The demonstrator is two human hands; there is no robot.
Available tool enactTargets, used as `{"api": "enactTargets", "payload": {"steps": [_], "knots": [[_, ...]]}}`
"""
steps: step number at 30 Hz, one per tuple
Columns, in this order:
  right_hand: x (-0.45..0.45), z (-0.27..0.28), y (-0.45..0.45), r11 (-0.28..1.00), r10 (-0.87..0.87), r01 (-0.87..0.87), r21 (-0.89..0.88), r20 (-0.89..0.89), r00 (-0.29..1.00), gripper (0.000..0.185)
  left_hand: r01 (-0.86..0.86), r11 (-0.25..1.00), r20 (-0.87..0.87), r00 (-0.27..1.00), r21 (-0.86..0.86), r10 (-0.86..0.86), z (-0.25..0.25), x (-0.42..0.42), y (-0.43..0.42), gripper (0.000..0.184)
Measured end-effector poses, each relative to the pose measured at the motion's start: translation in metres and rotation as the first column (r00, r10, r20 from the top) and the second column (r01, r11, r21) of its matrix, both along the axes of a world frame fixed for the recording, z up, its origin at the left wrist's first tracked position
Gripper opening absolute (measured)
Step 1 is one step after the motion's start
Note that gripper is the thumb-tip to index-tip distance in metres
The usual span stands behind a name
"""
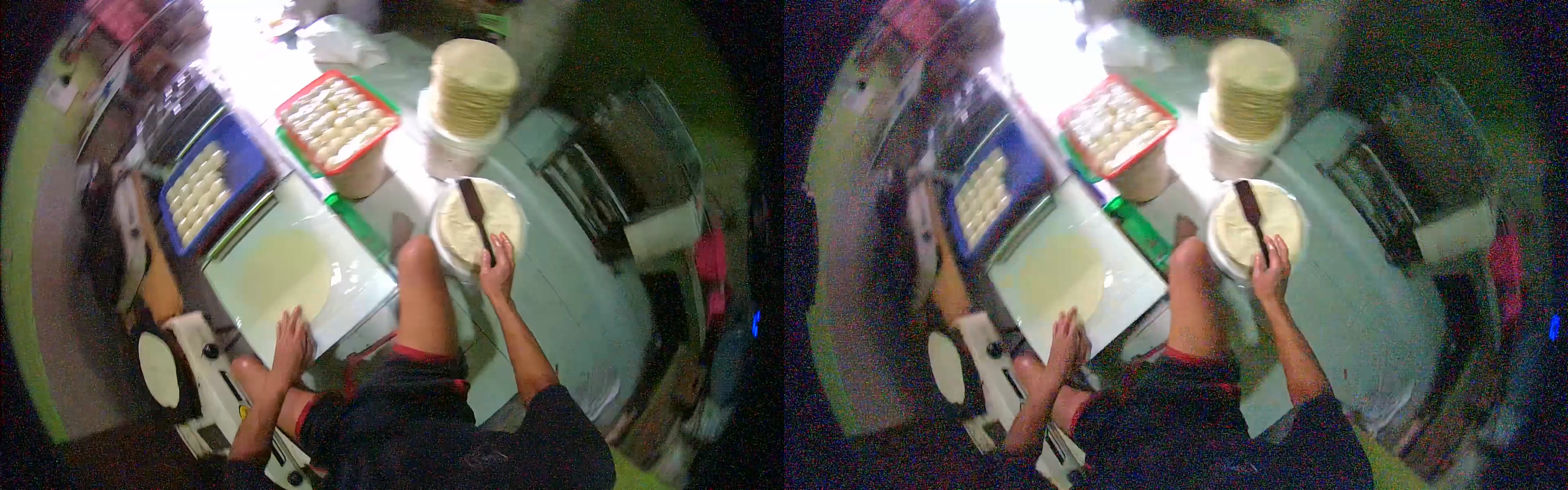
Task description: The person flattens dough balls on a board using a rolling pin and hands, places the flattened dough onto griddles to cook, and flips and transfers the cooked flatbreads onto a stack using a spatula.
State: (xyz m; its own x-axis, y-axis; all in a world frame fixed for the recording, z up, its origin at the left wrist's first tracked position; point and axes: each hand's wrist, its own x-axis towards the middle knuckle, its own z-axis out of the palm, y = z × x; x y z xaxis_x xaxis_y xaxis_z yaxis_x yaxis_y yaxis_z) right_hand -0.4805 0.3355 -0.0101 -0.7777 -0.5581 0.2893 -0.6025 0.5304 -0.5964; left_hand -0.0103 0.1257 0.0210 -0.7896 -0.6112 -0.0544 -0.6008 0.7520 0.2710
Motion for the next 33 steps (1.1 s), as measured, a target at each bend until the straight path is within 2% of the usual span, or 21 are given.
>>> {"api": "enactTargets", "payload": {"steps": [2, 4, 5, 8, 9, 10, 12, 14, 15, 17, 18, 19, 20, 21, 23, 24, 26, 27, 30, 31, 33], "knots": [[0.025, 0.050, -0.042, 0.981, 0.144, -0.137, -0.138, 0.042, 0.989, 0.034, -0.067, 0.975, 0.012, 0.998, 0.212, 0.066, 0.011, 0.001, -0.039, 0.035], [0.061, 0.095, -0.087, 0.958, 0.266, -0.211, -0.193, 0.334, 0.904, 0.025, -0.296, 0.921, -0.026, 0.950, 0.255, 0.312, 0.046, -0.010, -0.071, 0.031], [0.078, 0.093, -0.111, 0.916, 0.372, -0.299, -0.269, 0.283, 0.884, 0.019, -0.278, 0.930, 0.002, 0.958, 0.239, 0.286, 0.050, -0.009, -0.098, 0.030], [0.130, 0.091, -0.188, 0.740, 0.658, -0.631, -0.232, 0.441, 0.610, 0.017, -0.242, 0.970, -0.019, 0.970, -0.002, 0.242, 0.072, -0.010, -0.187, 0.026], [0.146, 0.086, -0.217, 0.670, 0.725, -0.718, -0.189, 0.371, 0.580, 0.017, -0.267, 0.929, -0.175, 0.958, -0.256, 0.227, 0.079, -0.012, -0.217, 0.025], [0.161, 0.077, -0.249, 0.593, 0.788, -0.793, -0.139, 0.301, 0.537, 0.017, -0.323, 0.915, -0.068, 0.946, -0.241, 0.316, 0.106, -0.018, -0.249, 0.026], [0.188, 0.046, -0.311, 0.539, 0.833, -0.828, -0.155, 0.248, 0.495, 0.021, -0.372, 0.820, -0.128, 0.927, -0.434, 0.353, 0.172, -0.031, -0.277, 0.028], [0.216, 0.027, -0.360, 0.469, 0.883, -0.875, -0.118, 0.095, 0.460, 0.018, -0.446, 0.655, -0.459, 0.872, -0.609, 0.168, 0.201, -0.037, -0.293, 0.028], [0.228, 0.023, -0.380, 0.438, 0.899, -0.894, -0.096, 0.023, 0.437, 0.017, -0.425, 0.666, -0.470, 0.874, -0.613, 0.125, 0.213, -0.038, -0.289, 0.029], [0.247, 0.017, -0.410, 0.271, 0.962, -0.961, -0.063, -0.002, 0.271, 0.016, -0.377, 0.685, -0.486, 0.873, -0.624, 0.039, 0.221, -0.042, -0.268, 0.033], [0.256, 0.013, -0.421, 0.185, 0.983, -0.982, -0.045, -0.010, 0.186, 0.015, -0.389, 0.841, -0.509, 0.845, -0.377, 0.162, 0.202, -0.037, -0.250, 0.035], [0.264, 0.016, -0.427, 0.136, 0.990, -0.990, -0.033, 0.042, 0.135, 0.013, -0.395, 0.916, -0.472, 0.822, -0.071, 0.318, 0.188, -0.035, -0.227, 0.034], [0.271, 0.009, -0.433, 0.089, 0.996, -0.996, -0.013, 0.004, 0.089, 0.013, -0.339, 0.923, -0.522, 0.829, -0.181, 0.201, 0.147, -0.026, -0.214, 0.033], [0.276, 0.001, -0.439, 0.041, 0.999, -0.999, 0.008, -0.034, 0.041, 0.012, -0.378, 0.926, -0.416, 0.838, 0.024, 0.353, 0.130, -0.021, -0.190, 0.030], [0.278, -0.006, -0.449, -0.097, 0.995, -0.995, -0.022, -0.002, -0.097, 0.009, -0.382, 0.921, -0.394, 0.836, 0.079, 0.381, 0.067, 0.001, -0.164, 0.035], [0.278, -0.006, -0.451, -0.114, 0.987, -0.993, -0.005, -0.113, -0.113, 0.010, -0.458, 0.872, -0.349, 0.800, 0.172, 0.489, 0.043, 0.009, -0.154, 0.038], [0.277, -0.011, -0.452, -0.132, 0.934, -0.991, 0.027, -0.331, -0.134, 0.016, -0.579, 0.800, -0.412, 0.697, 0.159, 0.587, 0.002, 0.019, -0.146, 0.038], [0.275, -0.017, -0.454, -0.186, 0.891, -0.981, 0.047, -0.412, -0.189, 0.025, -0.598, 0.794, -0.402, 0.704, 0.110, 0.586, -0.002, 0.019, -0.146, 0.038], [0.254, -0.020, -0.466, -0.483, 0.860, -0.875, 0.041, -0.162, -0.483, 0.020, -0.597, 0.802, -0.389, 0.741, -0.010, 0.547, -0.015, 0.019, -0.149, 0.039], [0.253, -0.018, -0.465, -0.459, 0.878, -0.884, 0.093, -0.108, -0.467, 0.015, -0.569, 0.822, -0.393, 0.762, -0.029, 0.514, -0.021, 0.021, -0.149, 0.039], [0.239, 0.017, -0.479, -0.505, 0.857, -0.811, 0.295, 0.280, -0.432, 0.023, -0.521, 0.852, -0.405, 0.790, -0.047, 0.460, -0.027, 0.021, -0.148, 0.033]]}}
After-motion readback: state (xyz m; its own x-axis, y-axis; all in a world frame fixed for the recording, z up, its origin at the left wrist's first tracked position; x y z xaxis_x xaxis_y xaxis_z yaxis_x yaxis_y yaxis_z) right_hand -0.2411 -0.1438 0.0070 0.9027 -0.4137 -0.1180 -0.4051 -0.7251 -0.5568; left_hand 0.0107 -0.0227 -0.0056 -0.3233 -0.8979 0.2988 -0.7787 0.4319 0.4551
